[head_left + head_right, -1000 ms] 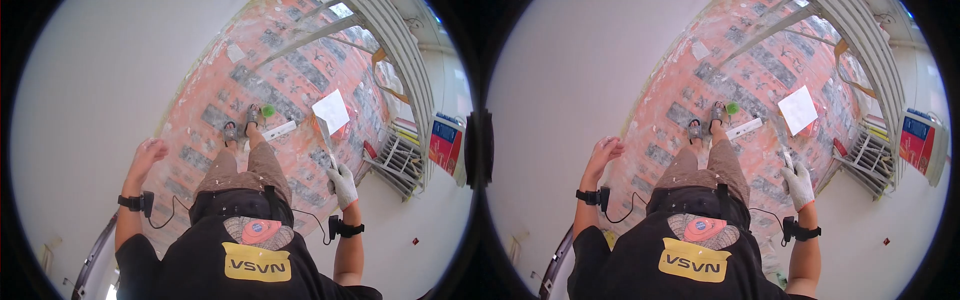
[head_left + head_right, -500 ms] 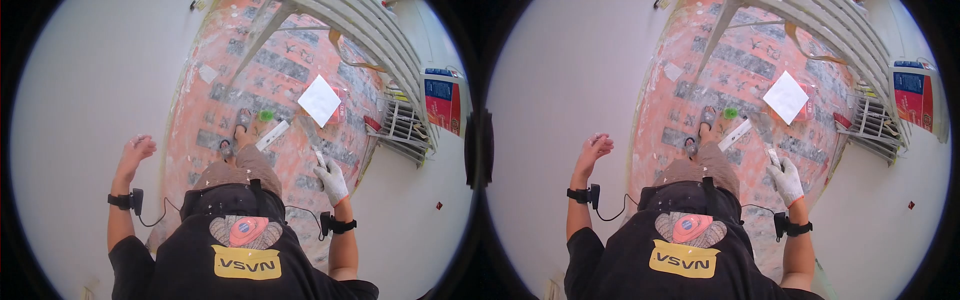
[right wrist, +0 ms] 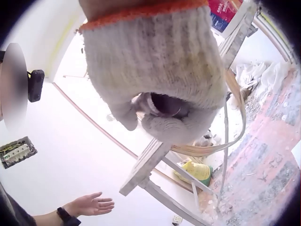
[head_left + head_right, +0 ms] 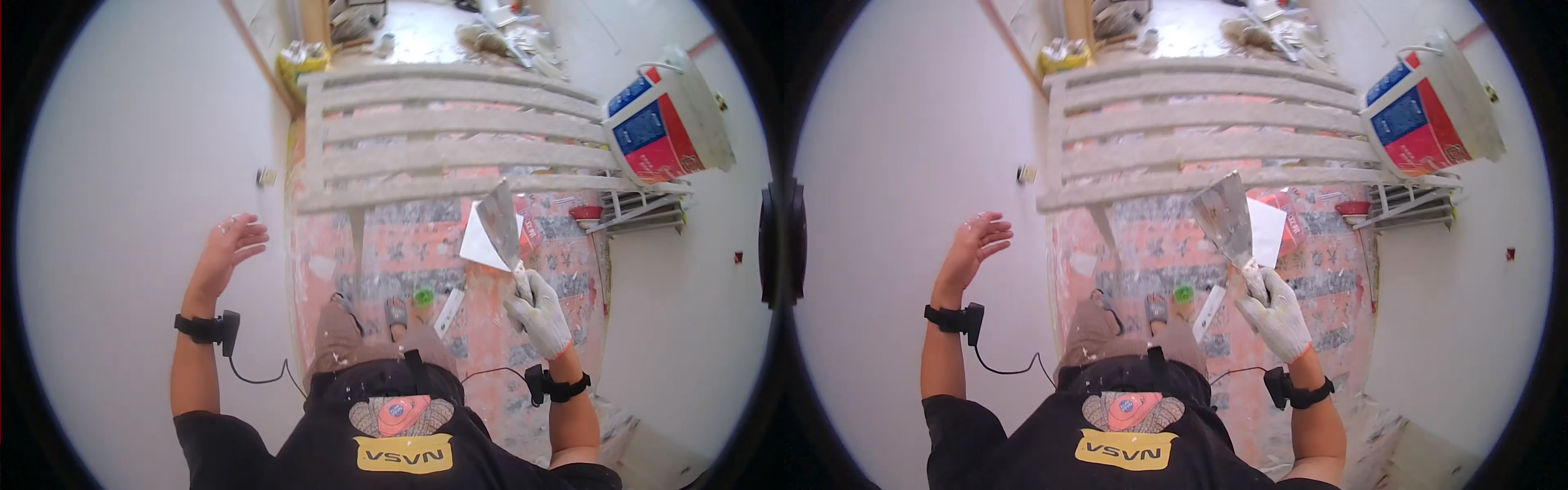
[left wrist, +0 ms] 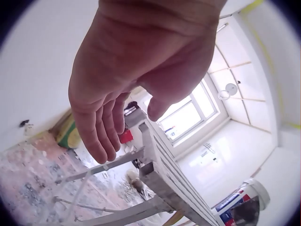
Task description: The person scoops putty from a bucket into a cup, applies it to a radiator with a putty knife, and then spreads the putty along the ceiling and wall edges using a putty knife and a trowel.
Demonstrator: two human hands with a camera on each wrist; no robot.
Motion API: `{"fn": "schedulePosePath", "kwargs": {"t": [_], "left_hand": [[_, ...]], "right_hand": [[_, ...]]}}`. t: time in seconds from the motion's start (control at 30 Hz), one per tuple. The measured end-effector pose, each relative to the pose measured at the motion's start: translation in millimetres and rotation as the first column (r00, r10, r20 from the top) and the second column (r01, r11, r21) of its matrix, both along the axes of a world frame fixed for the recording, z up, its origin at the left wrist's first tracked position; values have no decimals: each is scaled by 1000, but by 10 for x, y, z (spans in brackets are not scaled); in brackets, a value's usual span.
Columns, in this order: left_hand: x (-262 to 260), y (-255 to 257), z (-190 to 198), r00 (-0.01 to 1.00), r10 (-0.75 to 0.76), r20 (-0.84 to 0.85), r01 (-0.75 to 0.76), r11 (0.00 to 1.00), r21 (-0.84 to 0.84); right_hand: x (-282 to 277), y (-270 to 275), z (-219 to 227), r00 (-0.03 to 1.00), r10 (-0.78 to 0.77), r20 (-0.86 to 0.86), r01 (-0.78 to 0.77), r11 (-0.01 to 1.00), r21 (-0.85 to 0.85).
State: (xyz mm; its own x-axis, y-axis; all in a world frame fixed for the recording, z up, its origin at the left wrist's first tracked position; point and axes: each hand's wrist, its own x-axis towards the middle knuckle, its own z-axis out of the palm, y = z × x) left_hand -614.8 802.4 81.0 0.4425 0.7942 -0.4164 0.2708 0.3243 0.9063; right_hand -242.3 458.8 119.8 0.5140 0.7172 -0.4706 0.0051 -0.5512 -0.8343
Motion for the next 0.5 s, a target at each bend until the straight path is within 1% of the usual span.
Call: {"fn": "schedulePosePath", "kwargs": {"t": [0.07, 0.1, 0.13, 0.2, 0.23, 0.27, 0.3, 0.33, 0.37, 0.4, 0.43, 0.47, 0.5], "left_hand": [[261, 414, -151, 989, -116, 91, 122, 990, -69], [372, 578, -219, 982, -168, 90, 177, 979, -104], [539, 758, -282, 969, -219, 112, 229, 970, -87], [809, 1048, -411, 938, -315, 147, 338, 925, -172], [975, 1163, -394, 915, -356, 190, 393, 893, -217], [1091, 1236, -348, 875, -440, 201, 477, 852, -214], [1192, 1314, -336, 854, -452, 258, 510, 826, -242], [1254, 1392, -339, 829, -463, 314, 545, 796, -264], [1302, 1504, -378, 807, -451, 381, 576, 741, -344], [1321, 1575, -452, 781, -437, 447, 613, 672, -414], [1307, 1577, -525, 729, -491, 477, 673, 645, -363], [1269, 1586, -635, 782, -525, 336, 620, 710, -335], [1281, 1611, -748, 827, -524, 202, 561, 778, -283]], "right_hand": [[0, 329, 36, 991, -132, -24, 133, 990, 50], [-9, 452, -16, 987, -157, -23, 158, 983, 89], [22, 587, -122, 978, -207, -1, 205, 973, 106], [54, 819, -317, 961, -256, 101, 246, 964, 101], [64, 948, -307, 944, -306, 124, 292, 949, 118], [58, 1068, -275, 940, -312, 135, 306, 950, 64], [80, 1209, -251, 938, -315, 147, 317, 948, 12], [96, 1329, -316, 918, -356, 175, 356, 934, 36], [109, 1415, -472, 921, -370, 119, 346, 920, 183], [125, 1470, -606, 925, -372, 75, 329, 885, 330], [177, 1496, -724, 931, -285, 227, 248, 952, 180], [198, 1526, -780, 912, -191, 362, 200, 980, 13], [106, 1583, -719, 953, -257, 158, 234, 961, 148]]}}
